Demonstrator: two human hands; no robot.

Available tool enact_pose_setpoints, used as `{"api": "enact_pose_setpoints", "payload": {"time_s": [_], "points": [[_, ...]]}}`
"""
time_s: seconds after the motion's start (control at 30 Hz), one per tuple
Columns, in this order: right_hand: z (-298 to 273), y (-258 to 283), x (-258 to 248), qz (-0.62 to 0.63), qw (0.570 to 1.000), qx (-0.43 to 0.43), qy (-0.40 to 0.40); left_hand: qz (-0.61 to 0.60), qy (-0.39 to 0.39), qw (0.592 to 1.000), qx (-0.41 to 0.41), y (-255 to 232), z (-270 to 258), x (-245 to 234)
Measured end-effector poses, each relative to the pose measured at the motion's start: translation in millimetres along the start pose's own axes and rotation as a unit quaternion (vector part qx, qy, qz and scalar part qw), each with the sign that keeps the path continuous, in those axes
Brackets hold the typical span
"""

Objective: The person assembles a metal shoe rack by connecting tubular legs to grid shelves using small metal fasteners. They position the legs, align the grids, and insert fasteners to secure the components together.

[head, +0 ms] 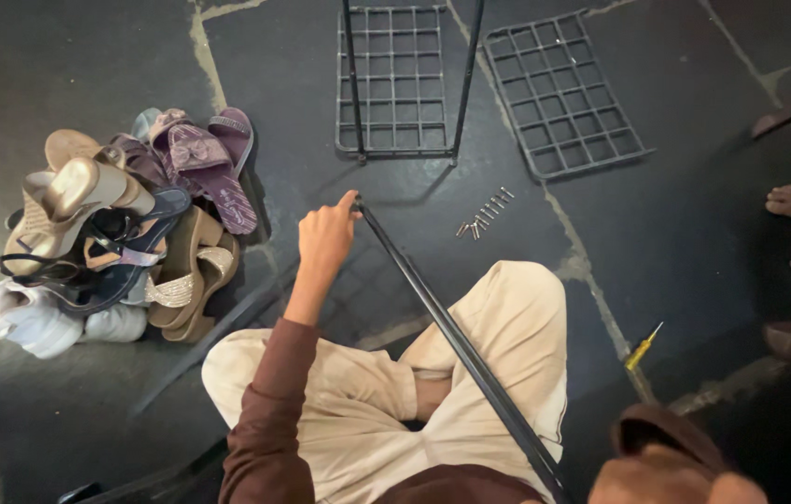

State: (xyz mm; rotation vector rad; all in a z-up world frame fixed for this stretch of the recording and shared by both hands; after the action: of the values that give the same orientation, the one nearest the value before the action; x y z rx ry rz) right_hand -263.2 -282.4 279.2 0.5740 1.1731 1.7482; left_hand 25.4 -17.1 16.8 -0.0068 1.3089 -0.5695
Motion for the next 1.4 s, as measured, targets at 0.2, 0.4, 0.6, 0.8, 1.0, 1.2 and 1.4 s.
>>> {"api": "enact_pose_setpoints", "payload": {"time_s": [0.2, 0.4, 0.6, 0.8, 1.0, 1.2, 1.4], "points": [[0.0, -6.9, 9.3, 0.011, 1.0, 0.001, 0.006, -0.019, -0.015, 0.999, 0.031, 7.2, 2.0, -2.2], [2.1, -12.4, 14.7, 0.015, 1.0, 0.0, 0.024, -0.013, -0.008, 1.0, 0.017, 4.6, 5.0, 2.0], [2.7, -23.4, 20.7, 0.008, 0.999, 0.008, 0.03, -0.039, -0.013, 0.999, 0.015, 4.1, 7.4, -2.8], [1.4, -62.3, 36.2, -0.102, 0.993, 0.063, 0.009, -0.061, -0.013, 0.998, 0.012, 8.3, 12.8, -2.5], [-18.0, -155.4, 60.3, 0.033, 0.925, 0.376, -0.037, -0.068, -0.021, 0.997, 0.01, 10.3, 11.2, 9.1], [-54.4, -196.5, 24.0, 0.196, 0.851, 0.486, -0.05, -0.045, -0.01, 0.999, 0.021, 22.9, 21.2, 19.9], [-36.1, -233.1, -67.6, -0.105, 0.911, 0.398, -0.012, -0.035, -0.027, 0.998, 0.035, 19.9, 51.8, 7.8]]}}
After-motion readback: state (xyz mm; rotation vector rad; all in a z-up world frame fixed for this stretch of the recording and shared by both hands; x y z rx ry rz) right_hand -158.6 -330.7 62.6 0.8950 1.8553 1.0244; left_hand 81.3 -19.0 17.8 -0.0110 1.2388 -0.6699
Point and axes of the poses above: each hand's wrist, its own z-axis towards the middle knuckle, its own x-axis out of the palm, y = z × x, the point moved 6 cm from there along z, towards the middle knuckle, and after that the axes turned 3 degrees about x, right-handed, at the moved point
